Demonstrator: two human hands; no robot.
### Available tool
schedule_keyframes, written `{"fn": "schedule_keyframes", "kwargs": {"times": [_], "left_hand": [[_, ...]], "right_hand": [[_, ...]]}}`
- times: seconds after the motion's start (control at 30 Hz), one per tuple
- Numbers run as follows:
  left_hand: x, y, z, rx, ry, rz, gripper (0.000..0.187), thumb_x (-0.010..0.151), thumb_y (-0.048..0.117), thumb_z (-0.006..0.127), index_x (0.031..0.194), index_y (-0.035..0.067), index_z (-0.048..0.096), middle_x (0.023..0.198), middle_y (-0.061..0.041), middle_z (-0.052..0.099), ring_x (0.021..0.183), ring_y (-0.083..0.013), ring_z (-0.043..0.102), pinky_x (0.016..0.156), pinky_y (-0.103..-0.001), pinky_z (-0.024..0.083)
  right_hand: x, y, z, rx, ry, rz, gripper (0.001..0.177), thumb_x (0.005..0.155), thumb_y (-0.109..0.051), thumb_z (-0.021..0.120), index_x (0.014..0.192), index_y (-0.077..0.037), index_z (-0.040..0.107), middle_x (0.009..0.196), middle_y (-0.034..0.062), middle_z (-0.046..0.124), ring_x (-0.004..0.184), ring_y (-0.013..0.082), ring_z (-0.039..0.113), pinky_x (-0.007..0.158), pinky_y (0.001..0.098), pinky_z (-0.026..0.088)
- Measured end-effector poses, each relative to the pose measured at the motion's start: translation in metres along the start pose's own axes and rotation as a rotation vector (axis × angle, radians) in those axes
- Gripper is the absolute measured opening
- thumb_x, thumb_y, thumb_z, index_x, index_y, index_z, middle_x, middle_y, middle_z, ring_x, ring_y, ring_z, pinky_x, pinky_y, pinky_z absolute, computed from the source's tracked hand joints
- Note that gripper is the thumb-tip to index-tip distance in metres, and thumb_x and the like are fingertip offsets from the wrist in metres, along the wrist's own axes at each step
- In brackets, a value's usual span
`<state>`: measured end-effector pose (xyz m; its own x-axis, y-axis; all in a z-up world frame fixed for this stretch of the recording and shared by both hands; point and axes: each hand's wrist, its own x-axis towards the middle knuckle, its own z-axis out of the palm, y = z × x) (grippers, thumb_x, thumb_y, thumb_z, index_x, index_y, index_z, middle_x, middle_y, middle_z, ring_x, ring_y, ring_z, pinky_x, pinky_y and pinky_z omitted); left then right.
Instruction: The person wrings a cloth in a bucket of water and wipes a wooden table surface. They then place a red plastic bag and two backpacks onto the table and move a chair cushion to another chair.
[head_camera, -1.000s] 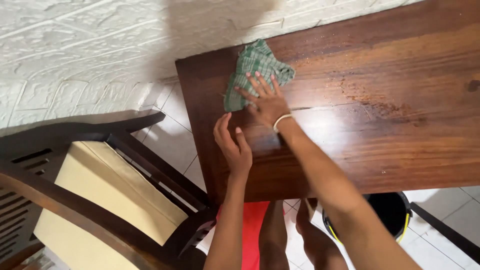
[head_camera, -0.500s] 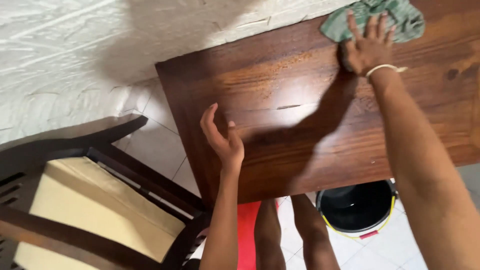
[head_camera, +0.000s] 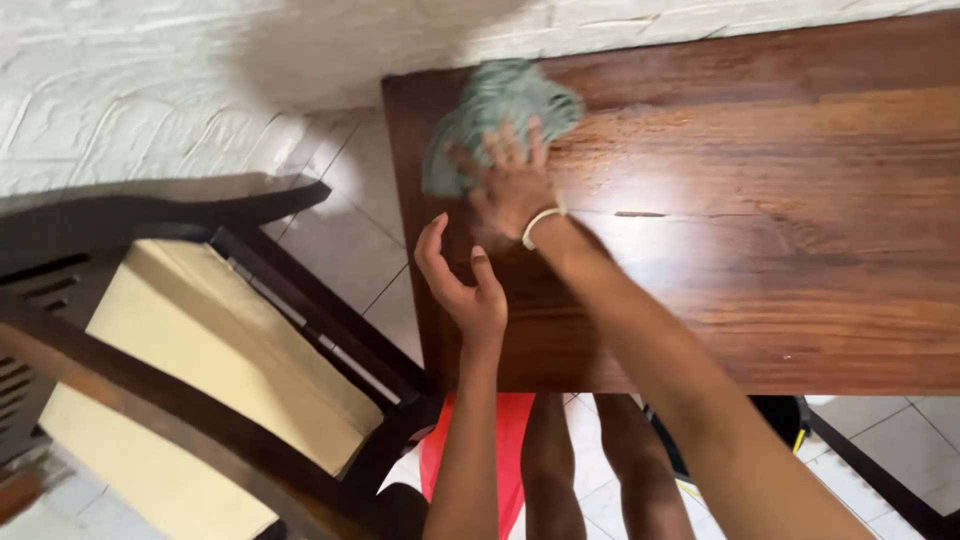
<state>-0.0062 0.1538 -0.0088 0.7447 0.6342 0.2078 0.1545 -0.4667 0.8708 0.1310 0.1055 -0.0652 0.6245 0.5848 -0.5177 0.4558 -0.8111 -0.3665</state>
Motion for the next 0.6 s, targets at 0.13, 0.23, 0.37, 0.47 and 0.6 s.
{"fn": "schedule_keyframes", "kwargs": {"times": [0.13,0.23,0.37,0.47,0.6], "left_hand": [[-0.004,0.000,-0.018,0.032,0.072,-0.056,0.040,0.101,0.016,0.052,0.138,0.003,0.050,0.137,-0.014,0.054,0.130,-0.0318,0.053,0.116,-0.047,0.043],[-0.006,-0.014,-0.025,0.032,0.060,-0.108,0.043,0.098,0.010,0.053,0.141,0.005,0.049,0.137,-0.013,0.050,0.130,-0.0320,0.049,0.114,-0.051,0.038],[-0.003,-0.019,-0.037,0.039,0.030,-0.146,0.048,0.095,0.003,0.053,0.143,0.005,0.047,0.135,-0.012,0.047,0.131,-0.0337,0.045,0.113,-0.056,0.033],[0.003,-0.014,-0.036,0.018,0.083,-0.124,0.042,0.098,0.008,0.052,0.139,0.005,0.049,0.137,-0.012,0.052,0.131,-0.0301,0.051,0.116,-0.046,0.043],[0.009,-0.007,-0.037,0.003,0.091,-0.168,0.043,0.097,0.007,0.052,0.139,0.005,0.049,0.138,-0.012,0.052,0.131,-0.0292,0.050,0.116,-0.045,0.042]], "right_hand": [[-0.026,-0.024,0.045,0.000,0.002,-0.275,0.063,0.101,-0.046,0.036,0.162,-0.036,0.021,0.165,0.0110,0.026,0.155,0.0353,0.006,0.121,0.0637,-0.007],[-0.040,0.017,0.084,0.050,0.333,-0.303,0.066,0.090,-0.034,0.052,0.155,-0.039,0.041,0.150,0.0127,0.050,0.149,0.0376,0.032,0.122,0.0630,0.013],[-0.052,0.083,0.050,0.005,0.409,0.070,0.071,0.093,-0.025,0.049,0.162,-0.039,0.039,0.152,0.0224,0.049,0.150,0.0426,0.031,0.115,0.0674,0.024],[-0.020,0.096,0.012,0.099,0.234,0.134,0.063,0.103,-0.048,0.015,0.166,-0.040,0.009,0.166,0.0355,0.022,0.153,0.0491,0.000,0.116,0.0621,-0.014],[0.019,0.038,-0.014,0.093,0.050,0.284,0.062,0.102,-0.052,0.016,0.160,-0.044,-0.003,0.169,0.0256,0.002,0.152,0.0397,-0.015,0.114,0.0575,-0.023]]}}
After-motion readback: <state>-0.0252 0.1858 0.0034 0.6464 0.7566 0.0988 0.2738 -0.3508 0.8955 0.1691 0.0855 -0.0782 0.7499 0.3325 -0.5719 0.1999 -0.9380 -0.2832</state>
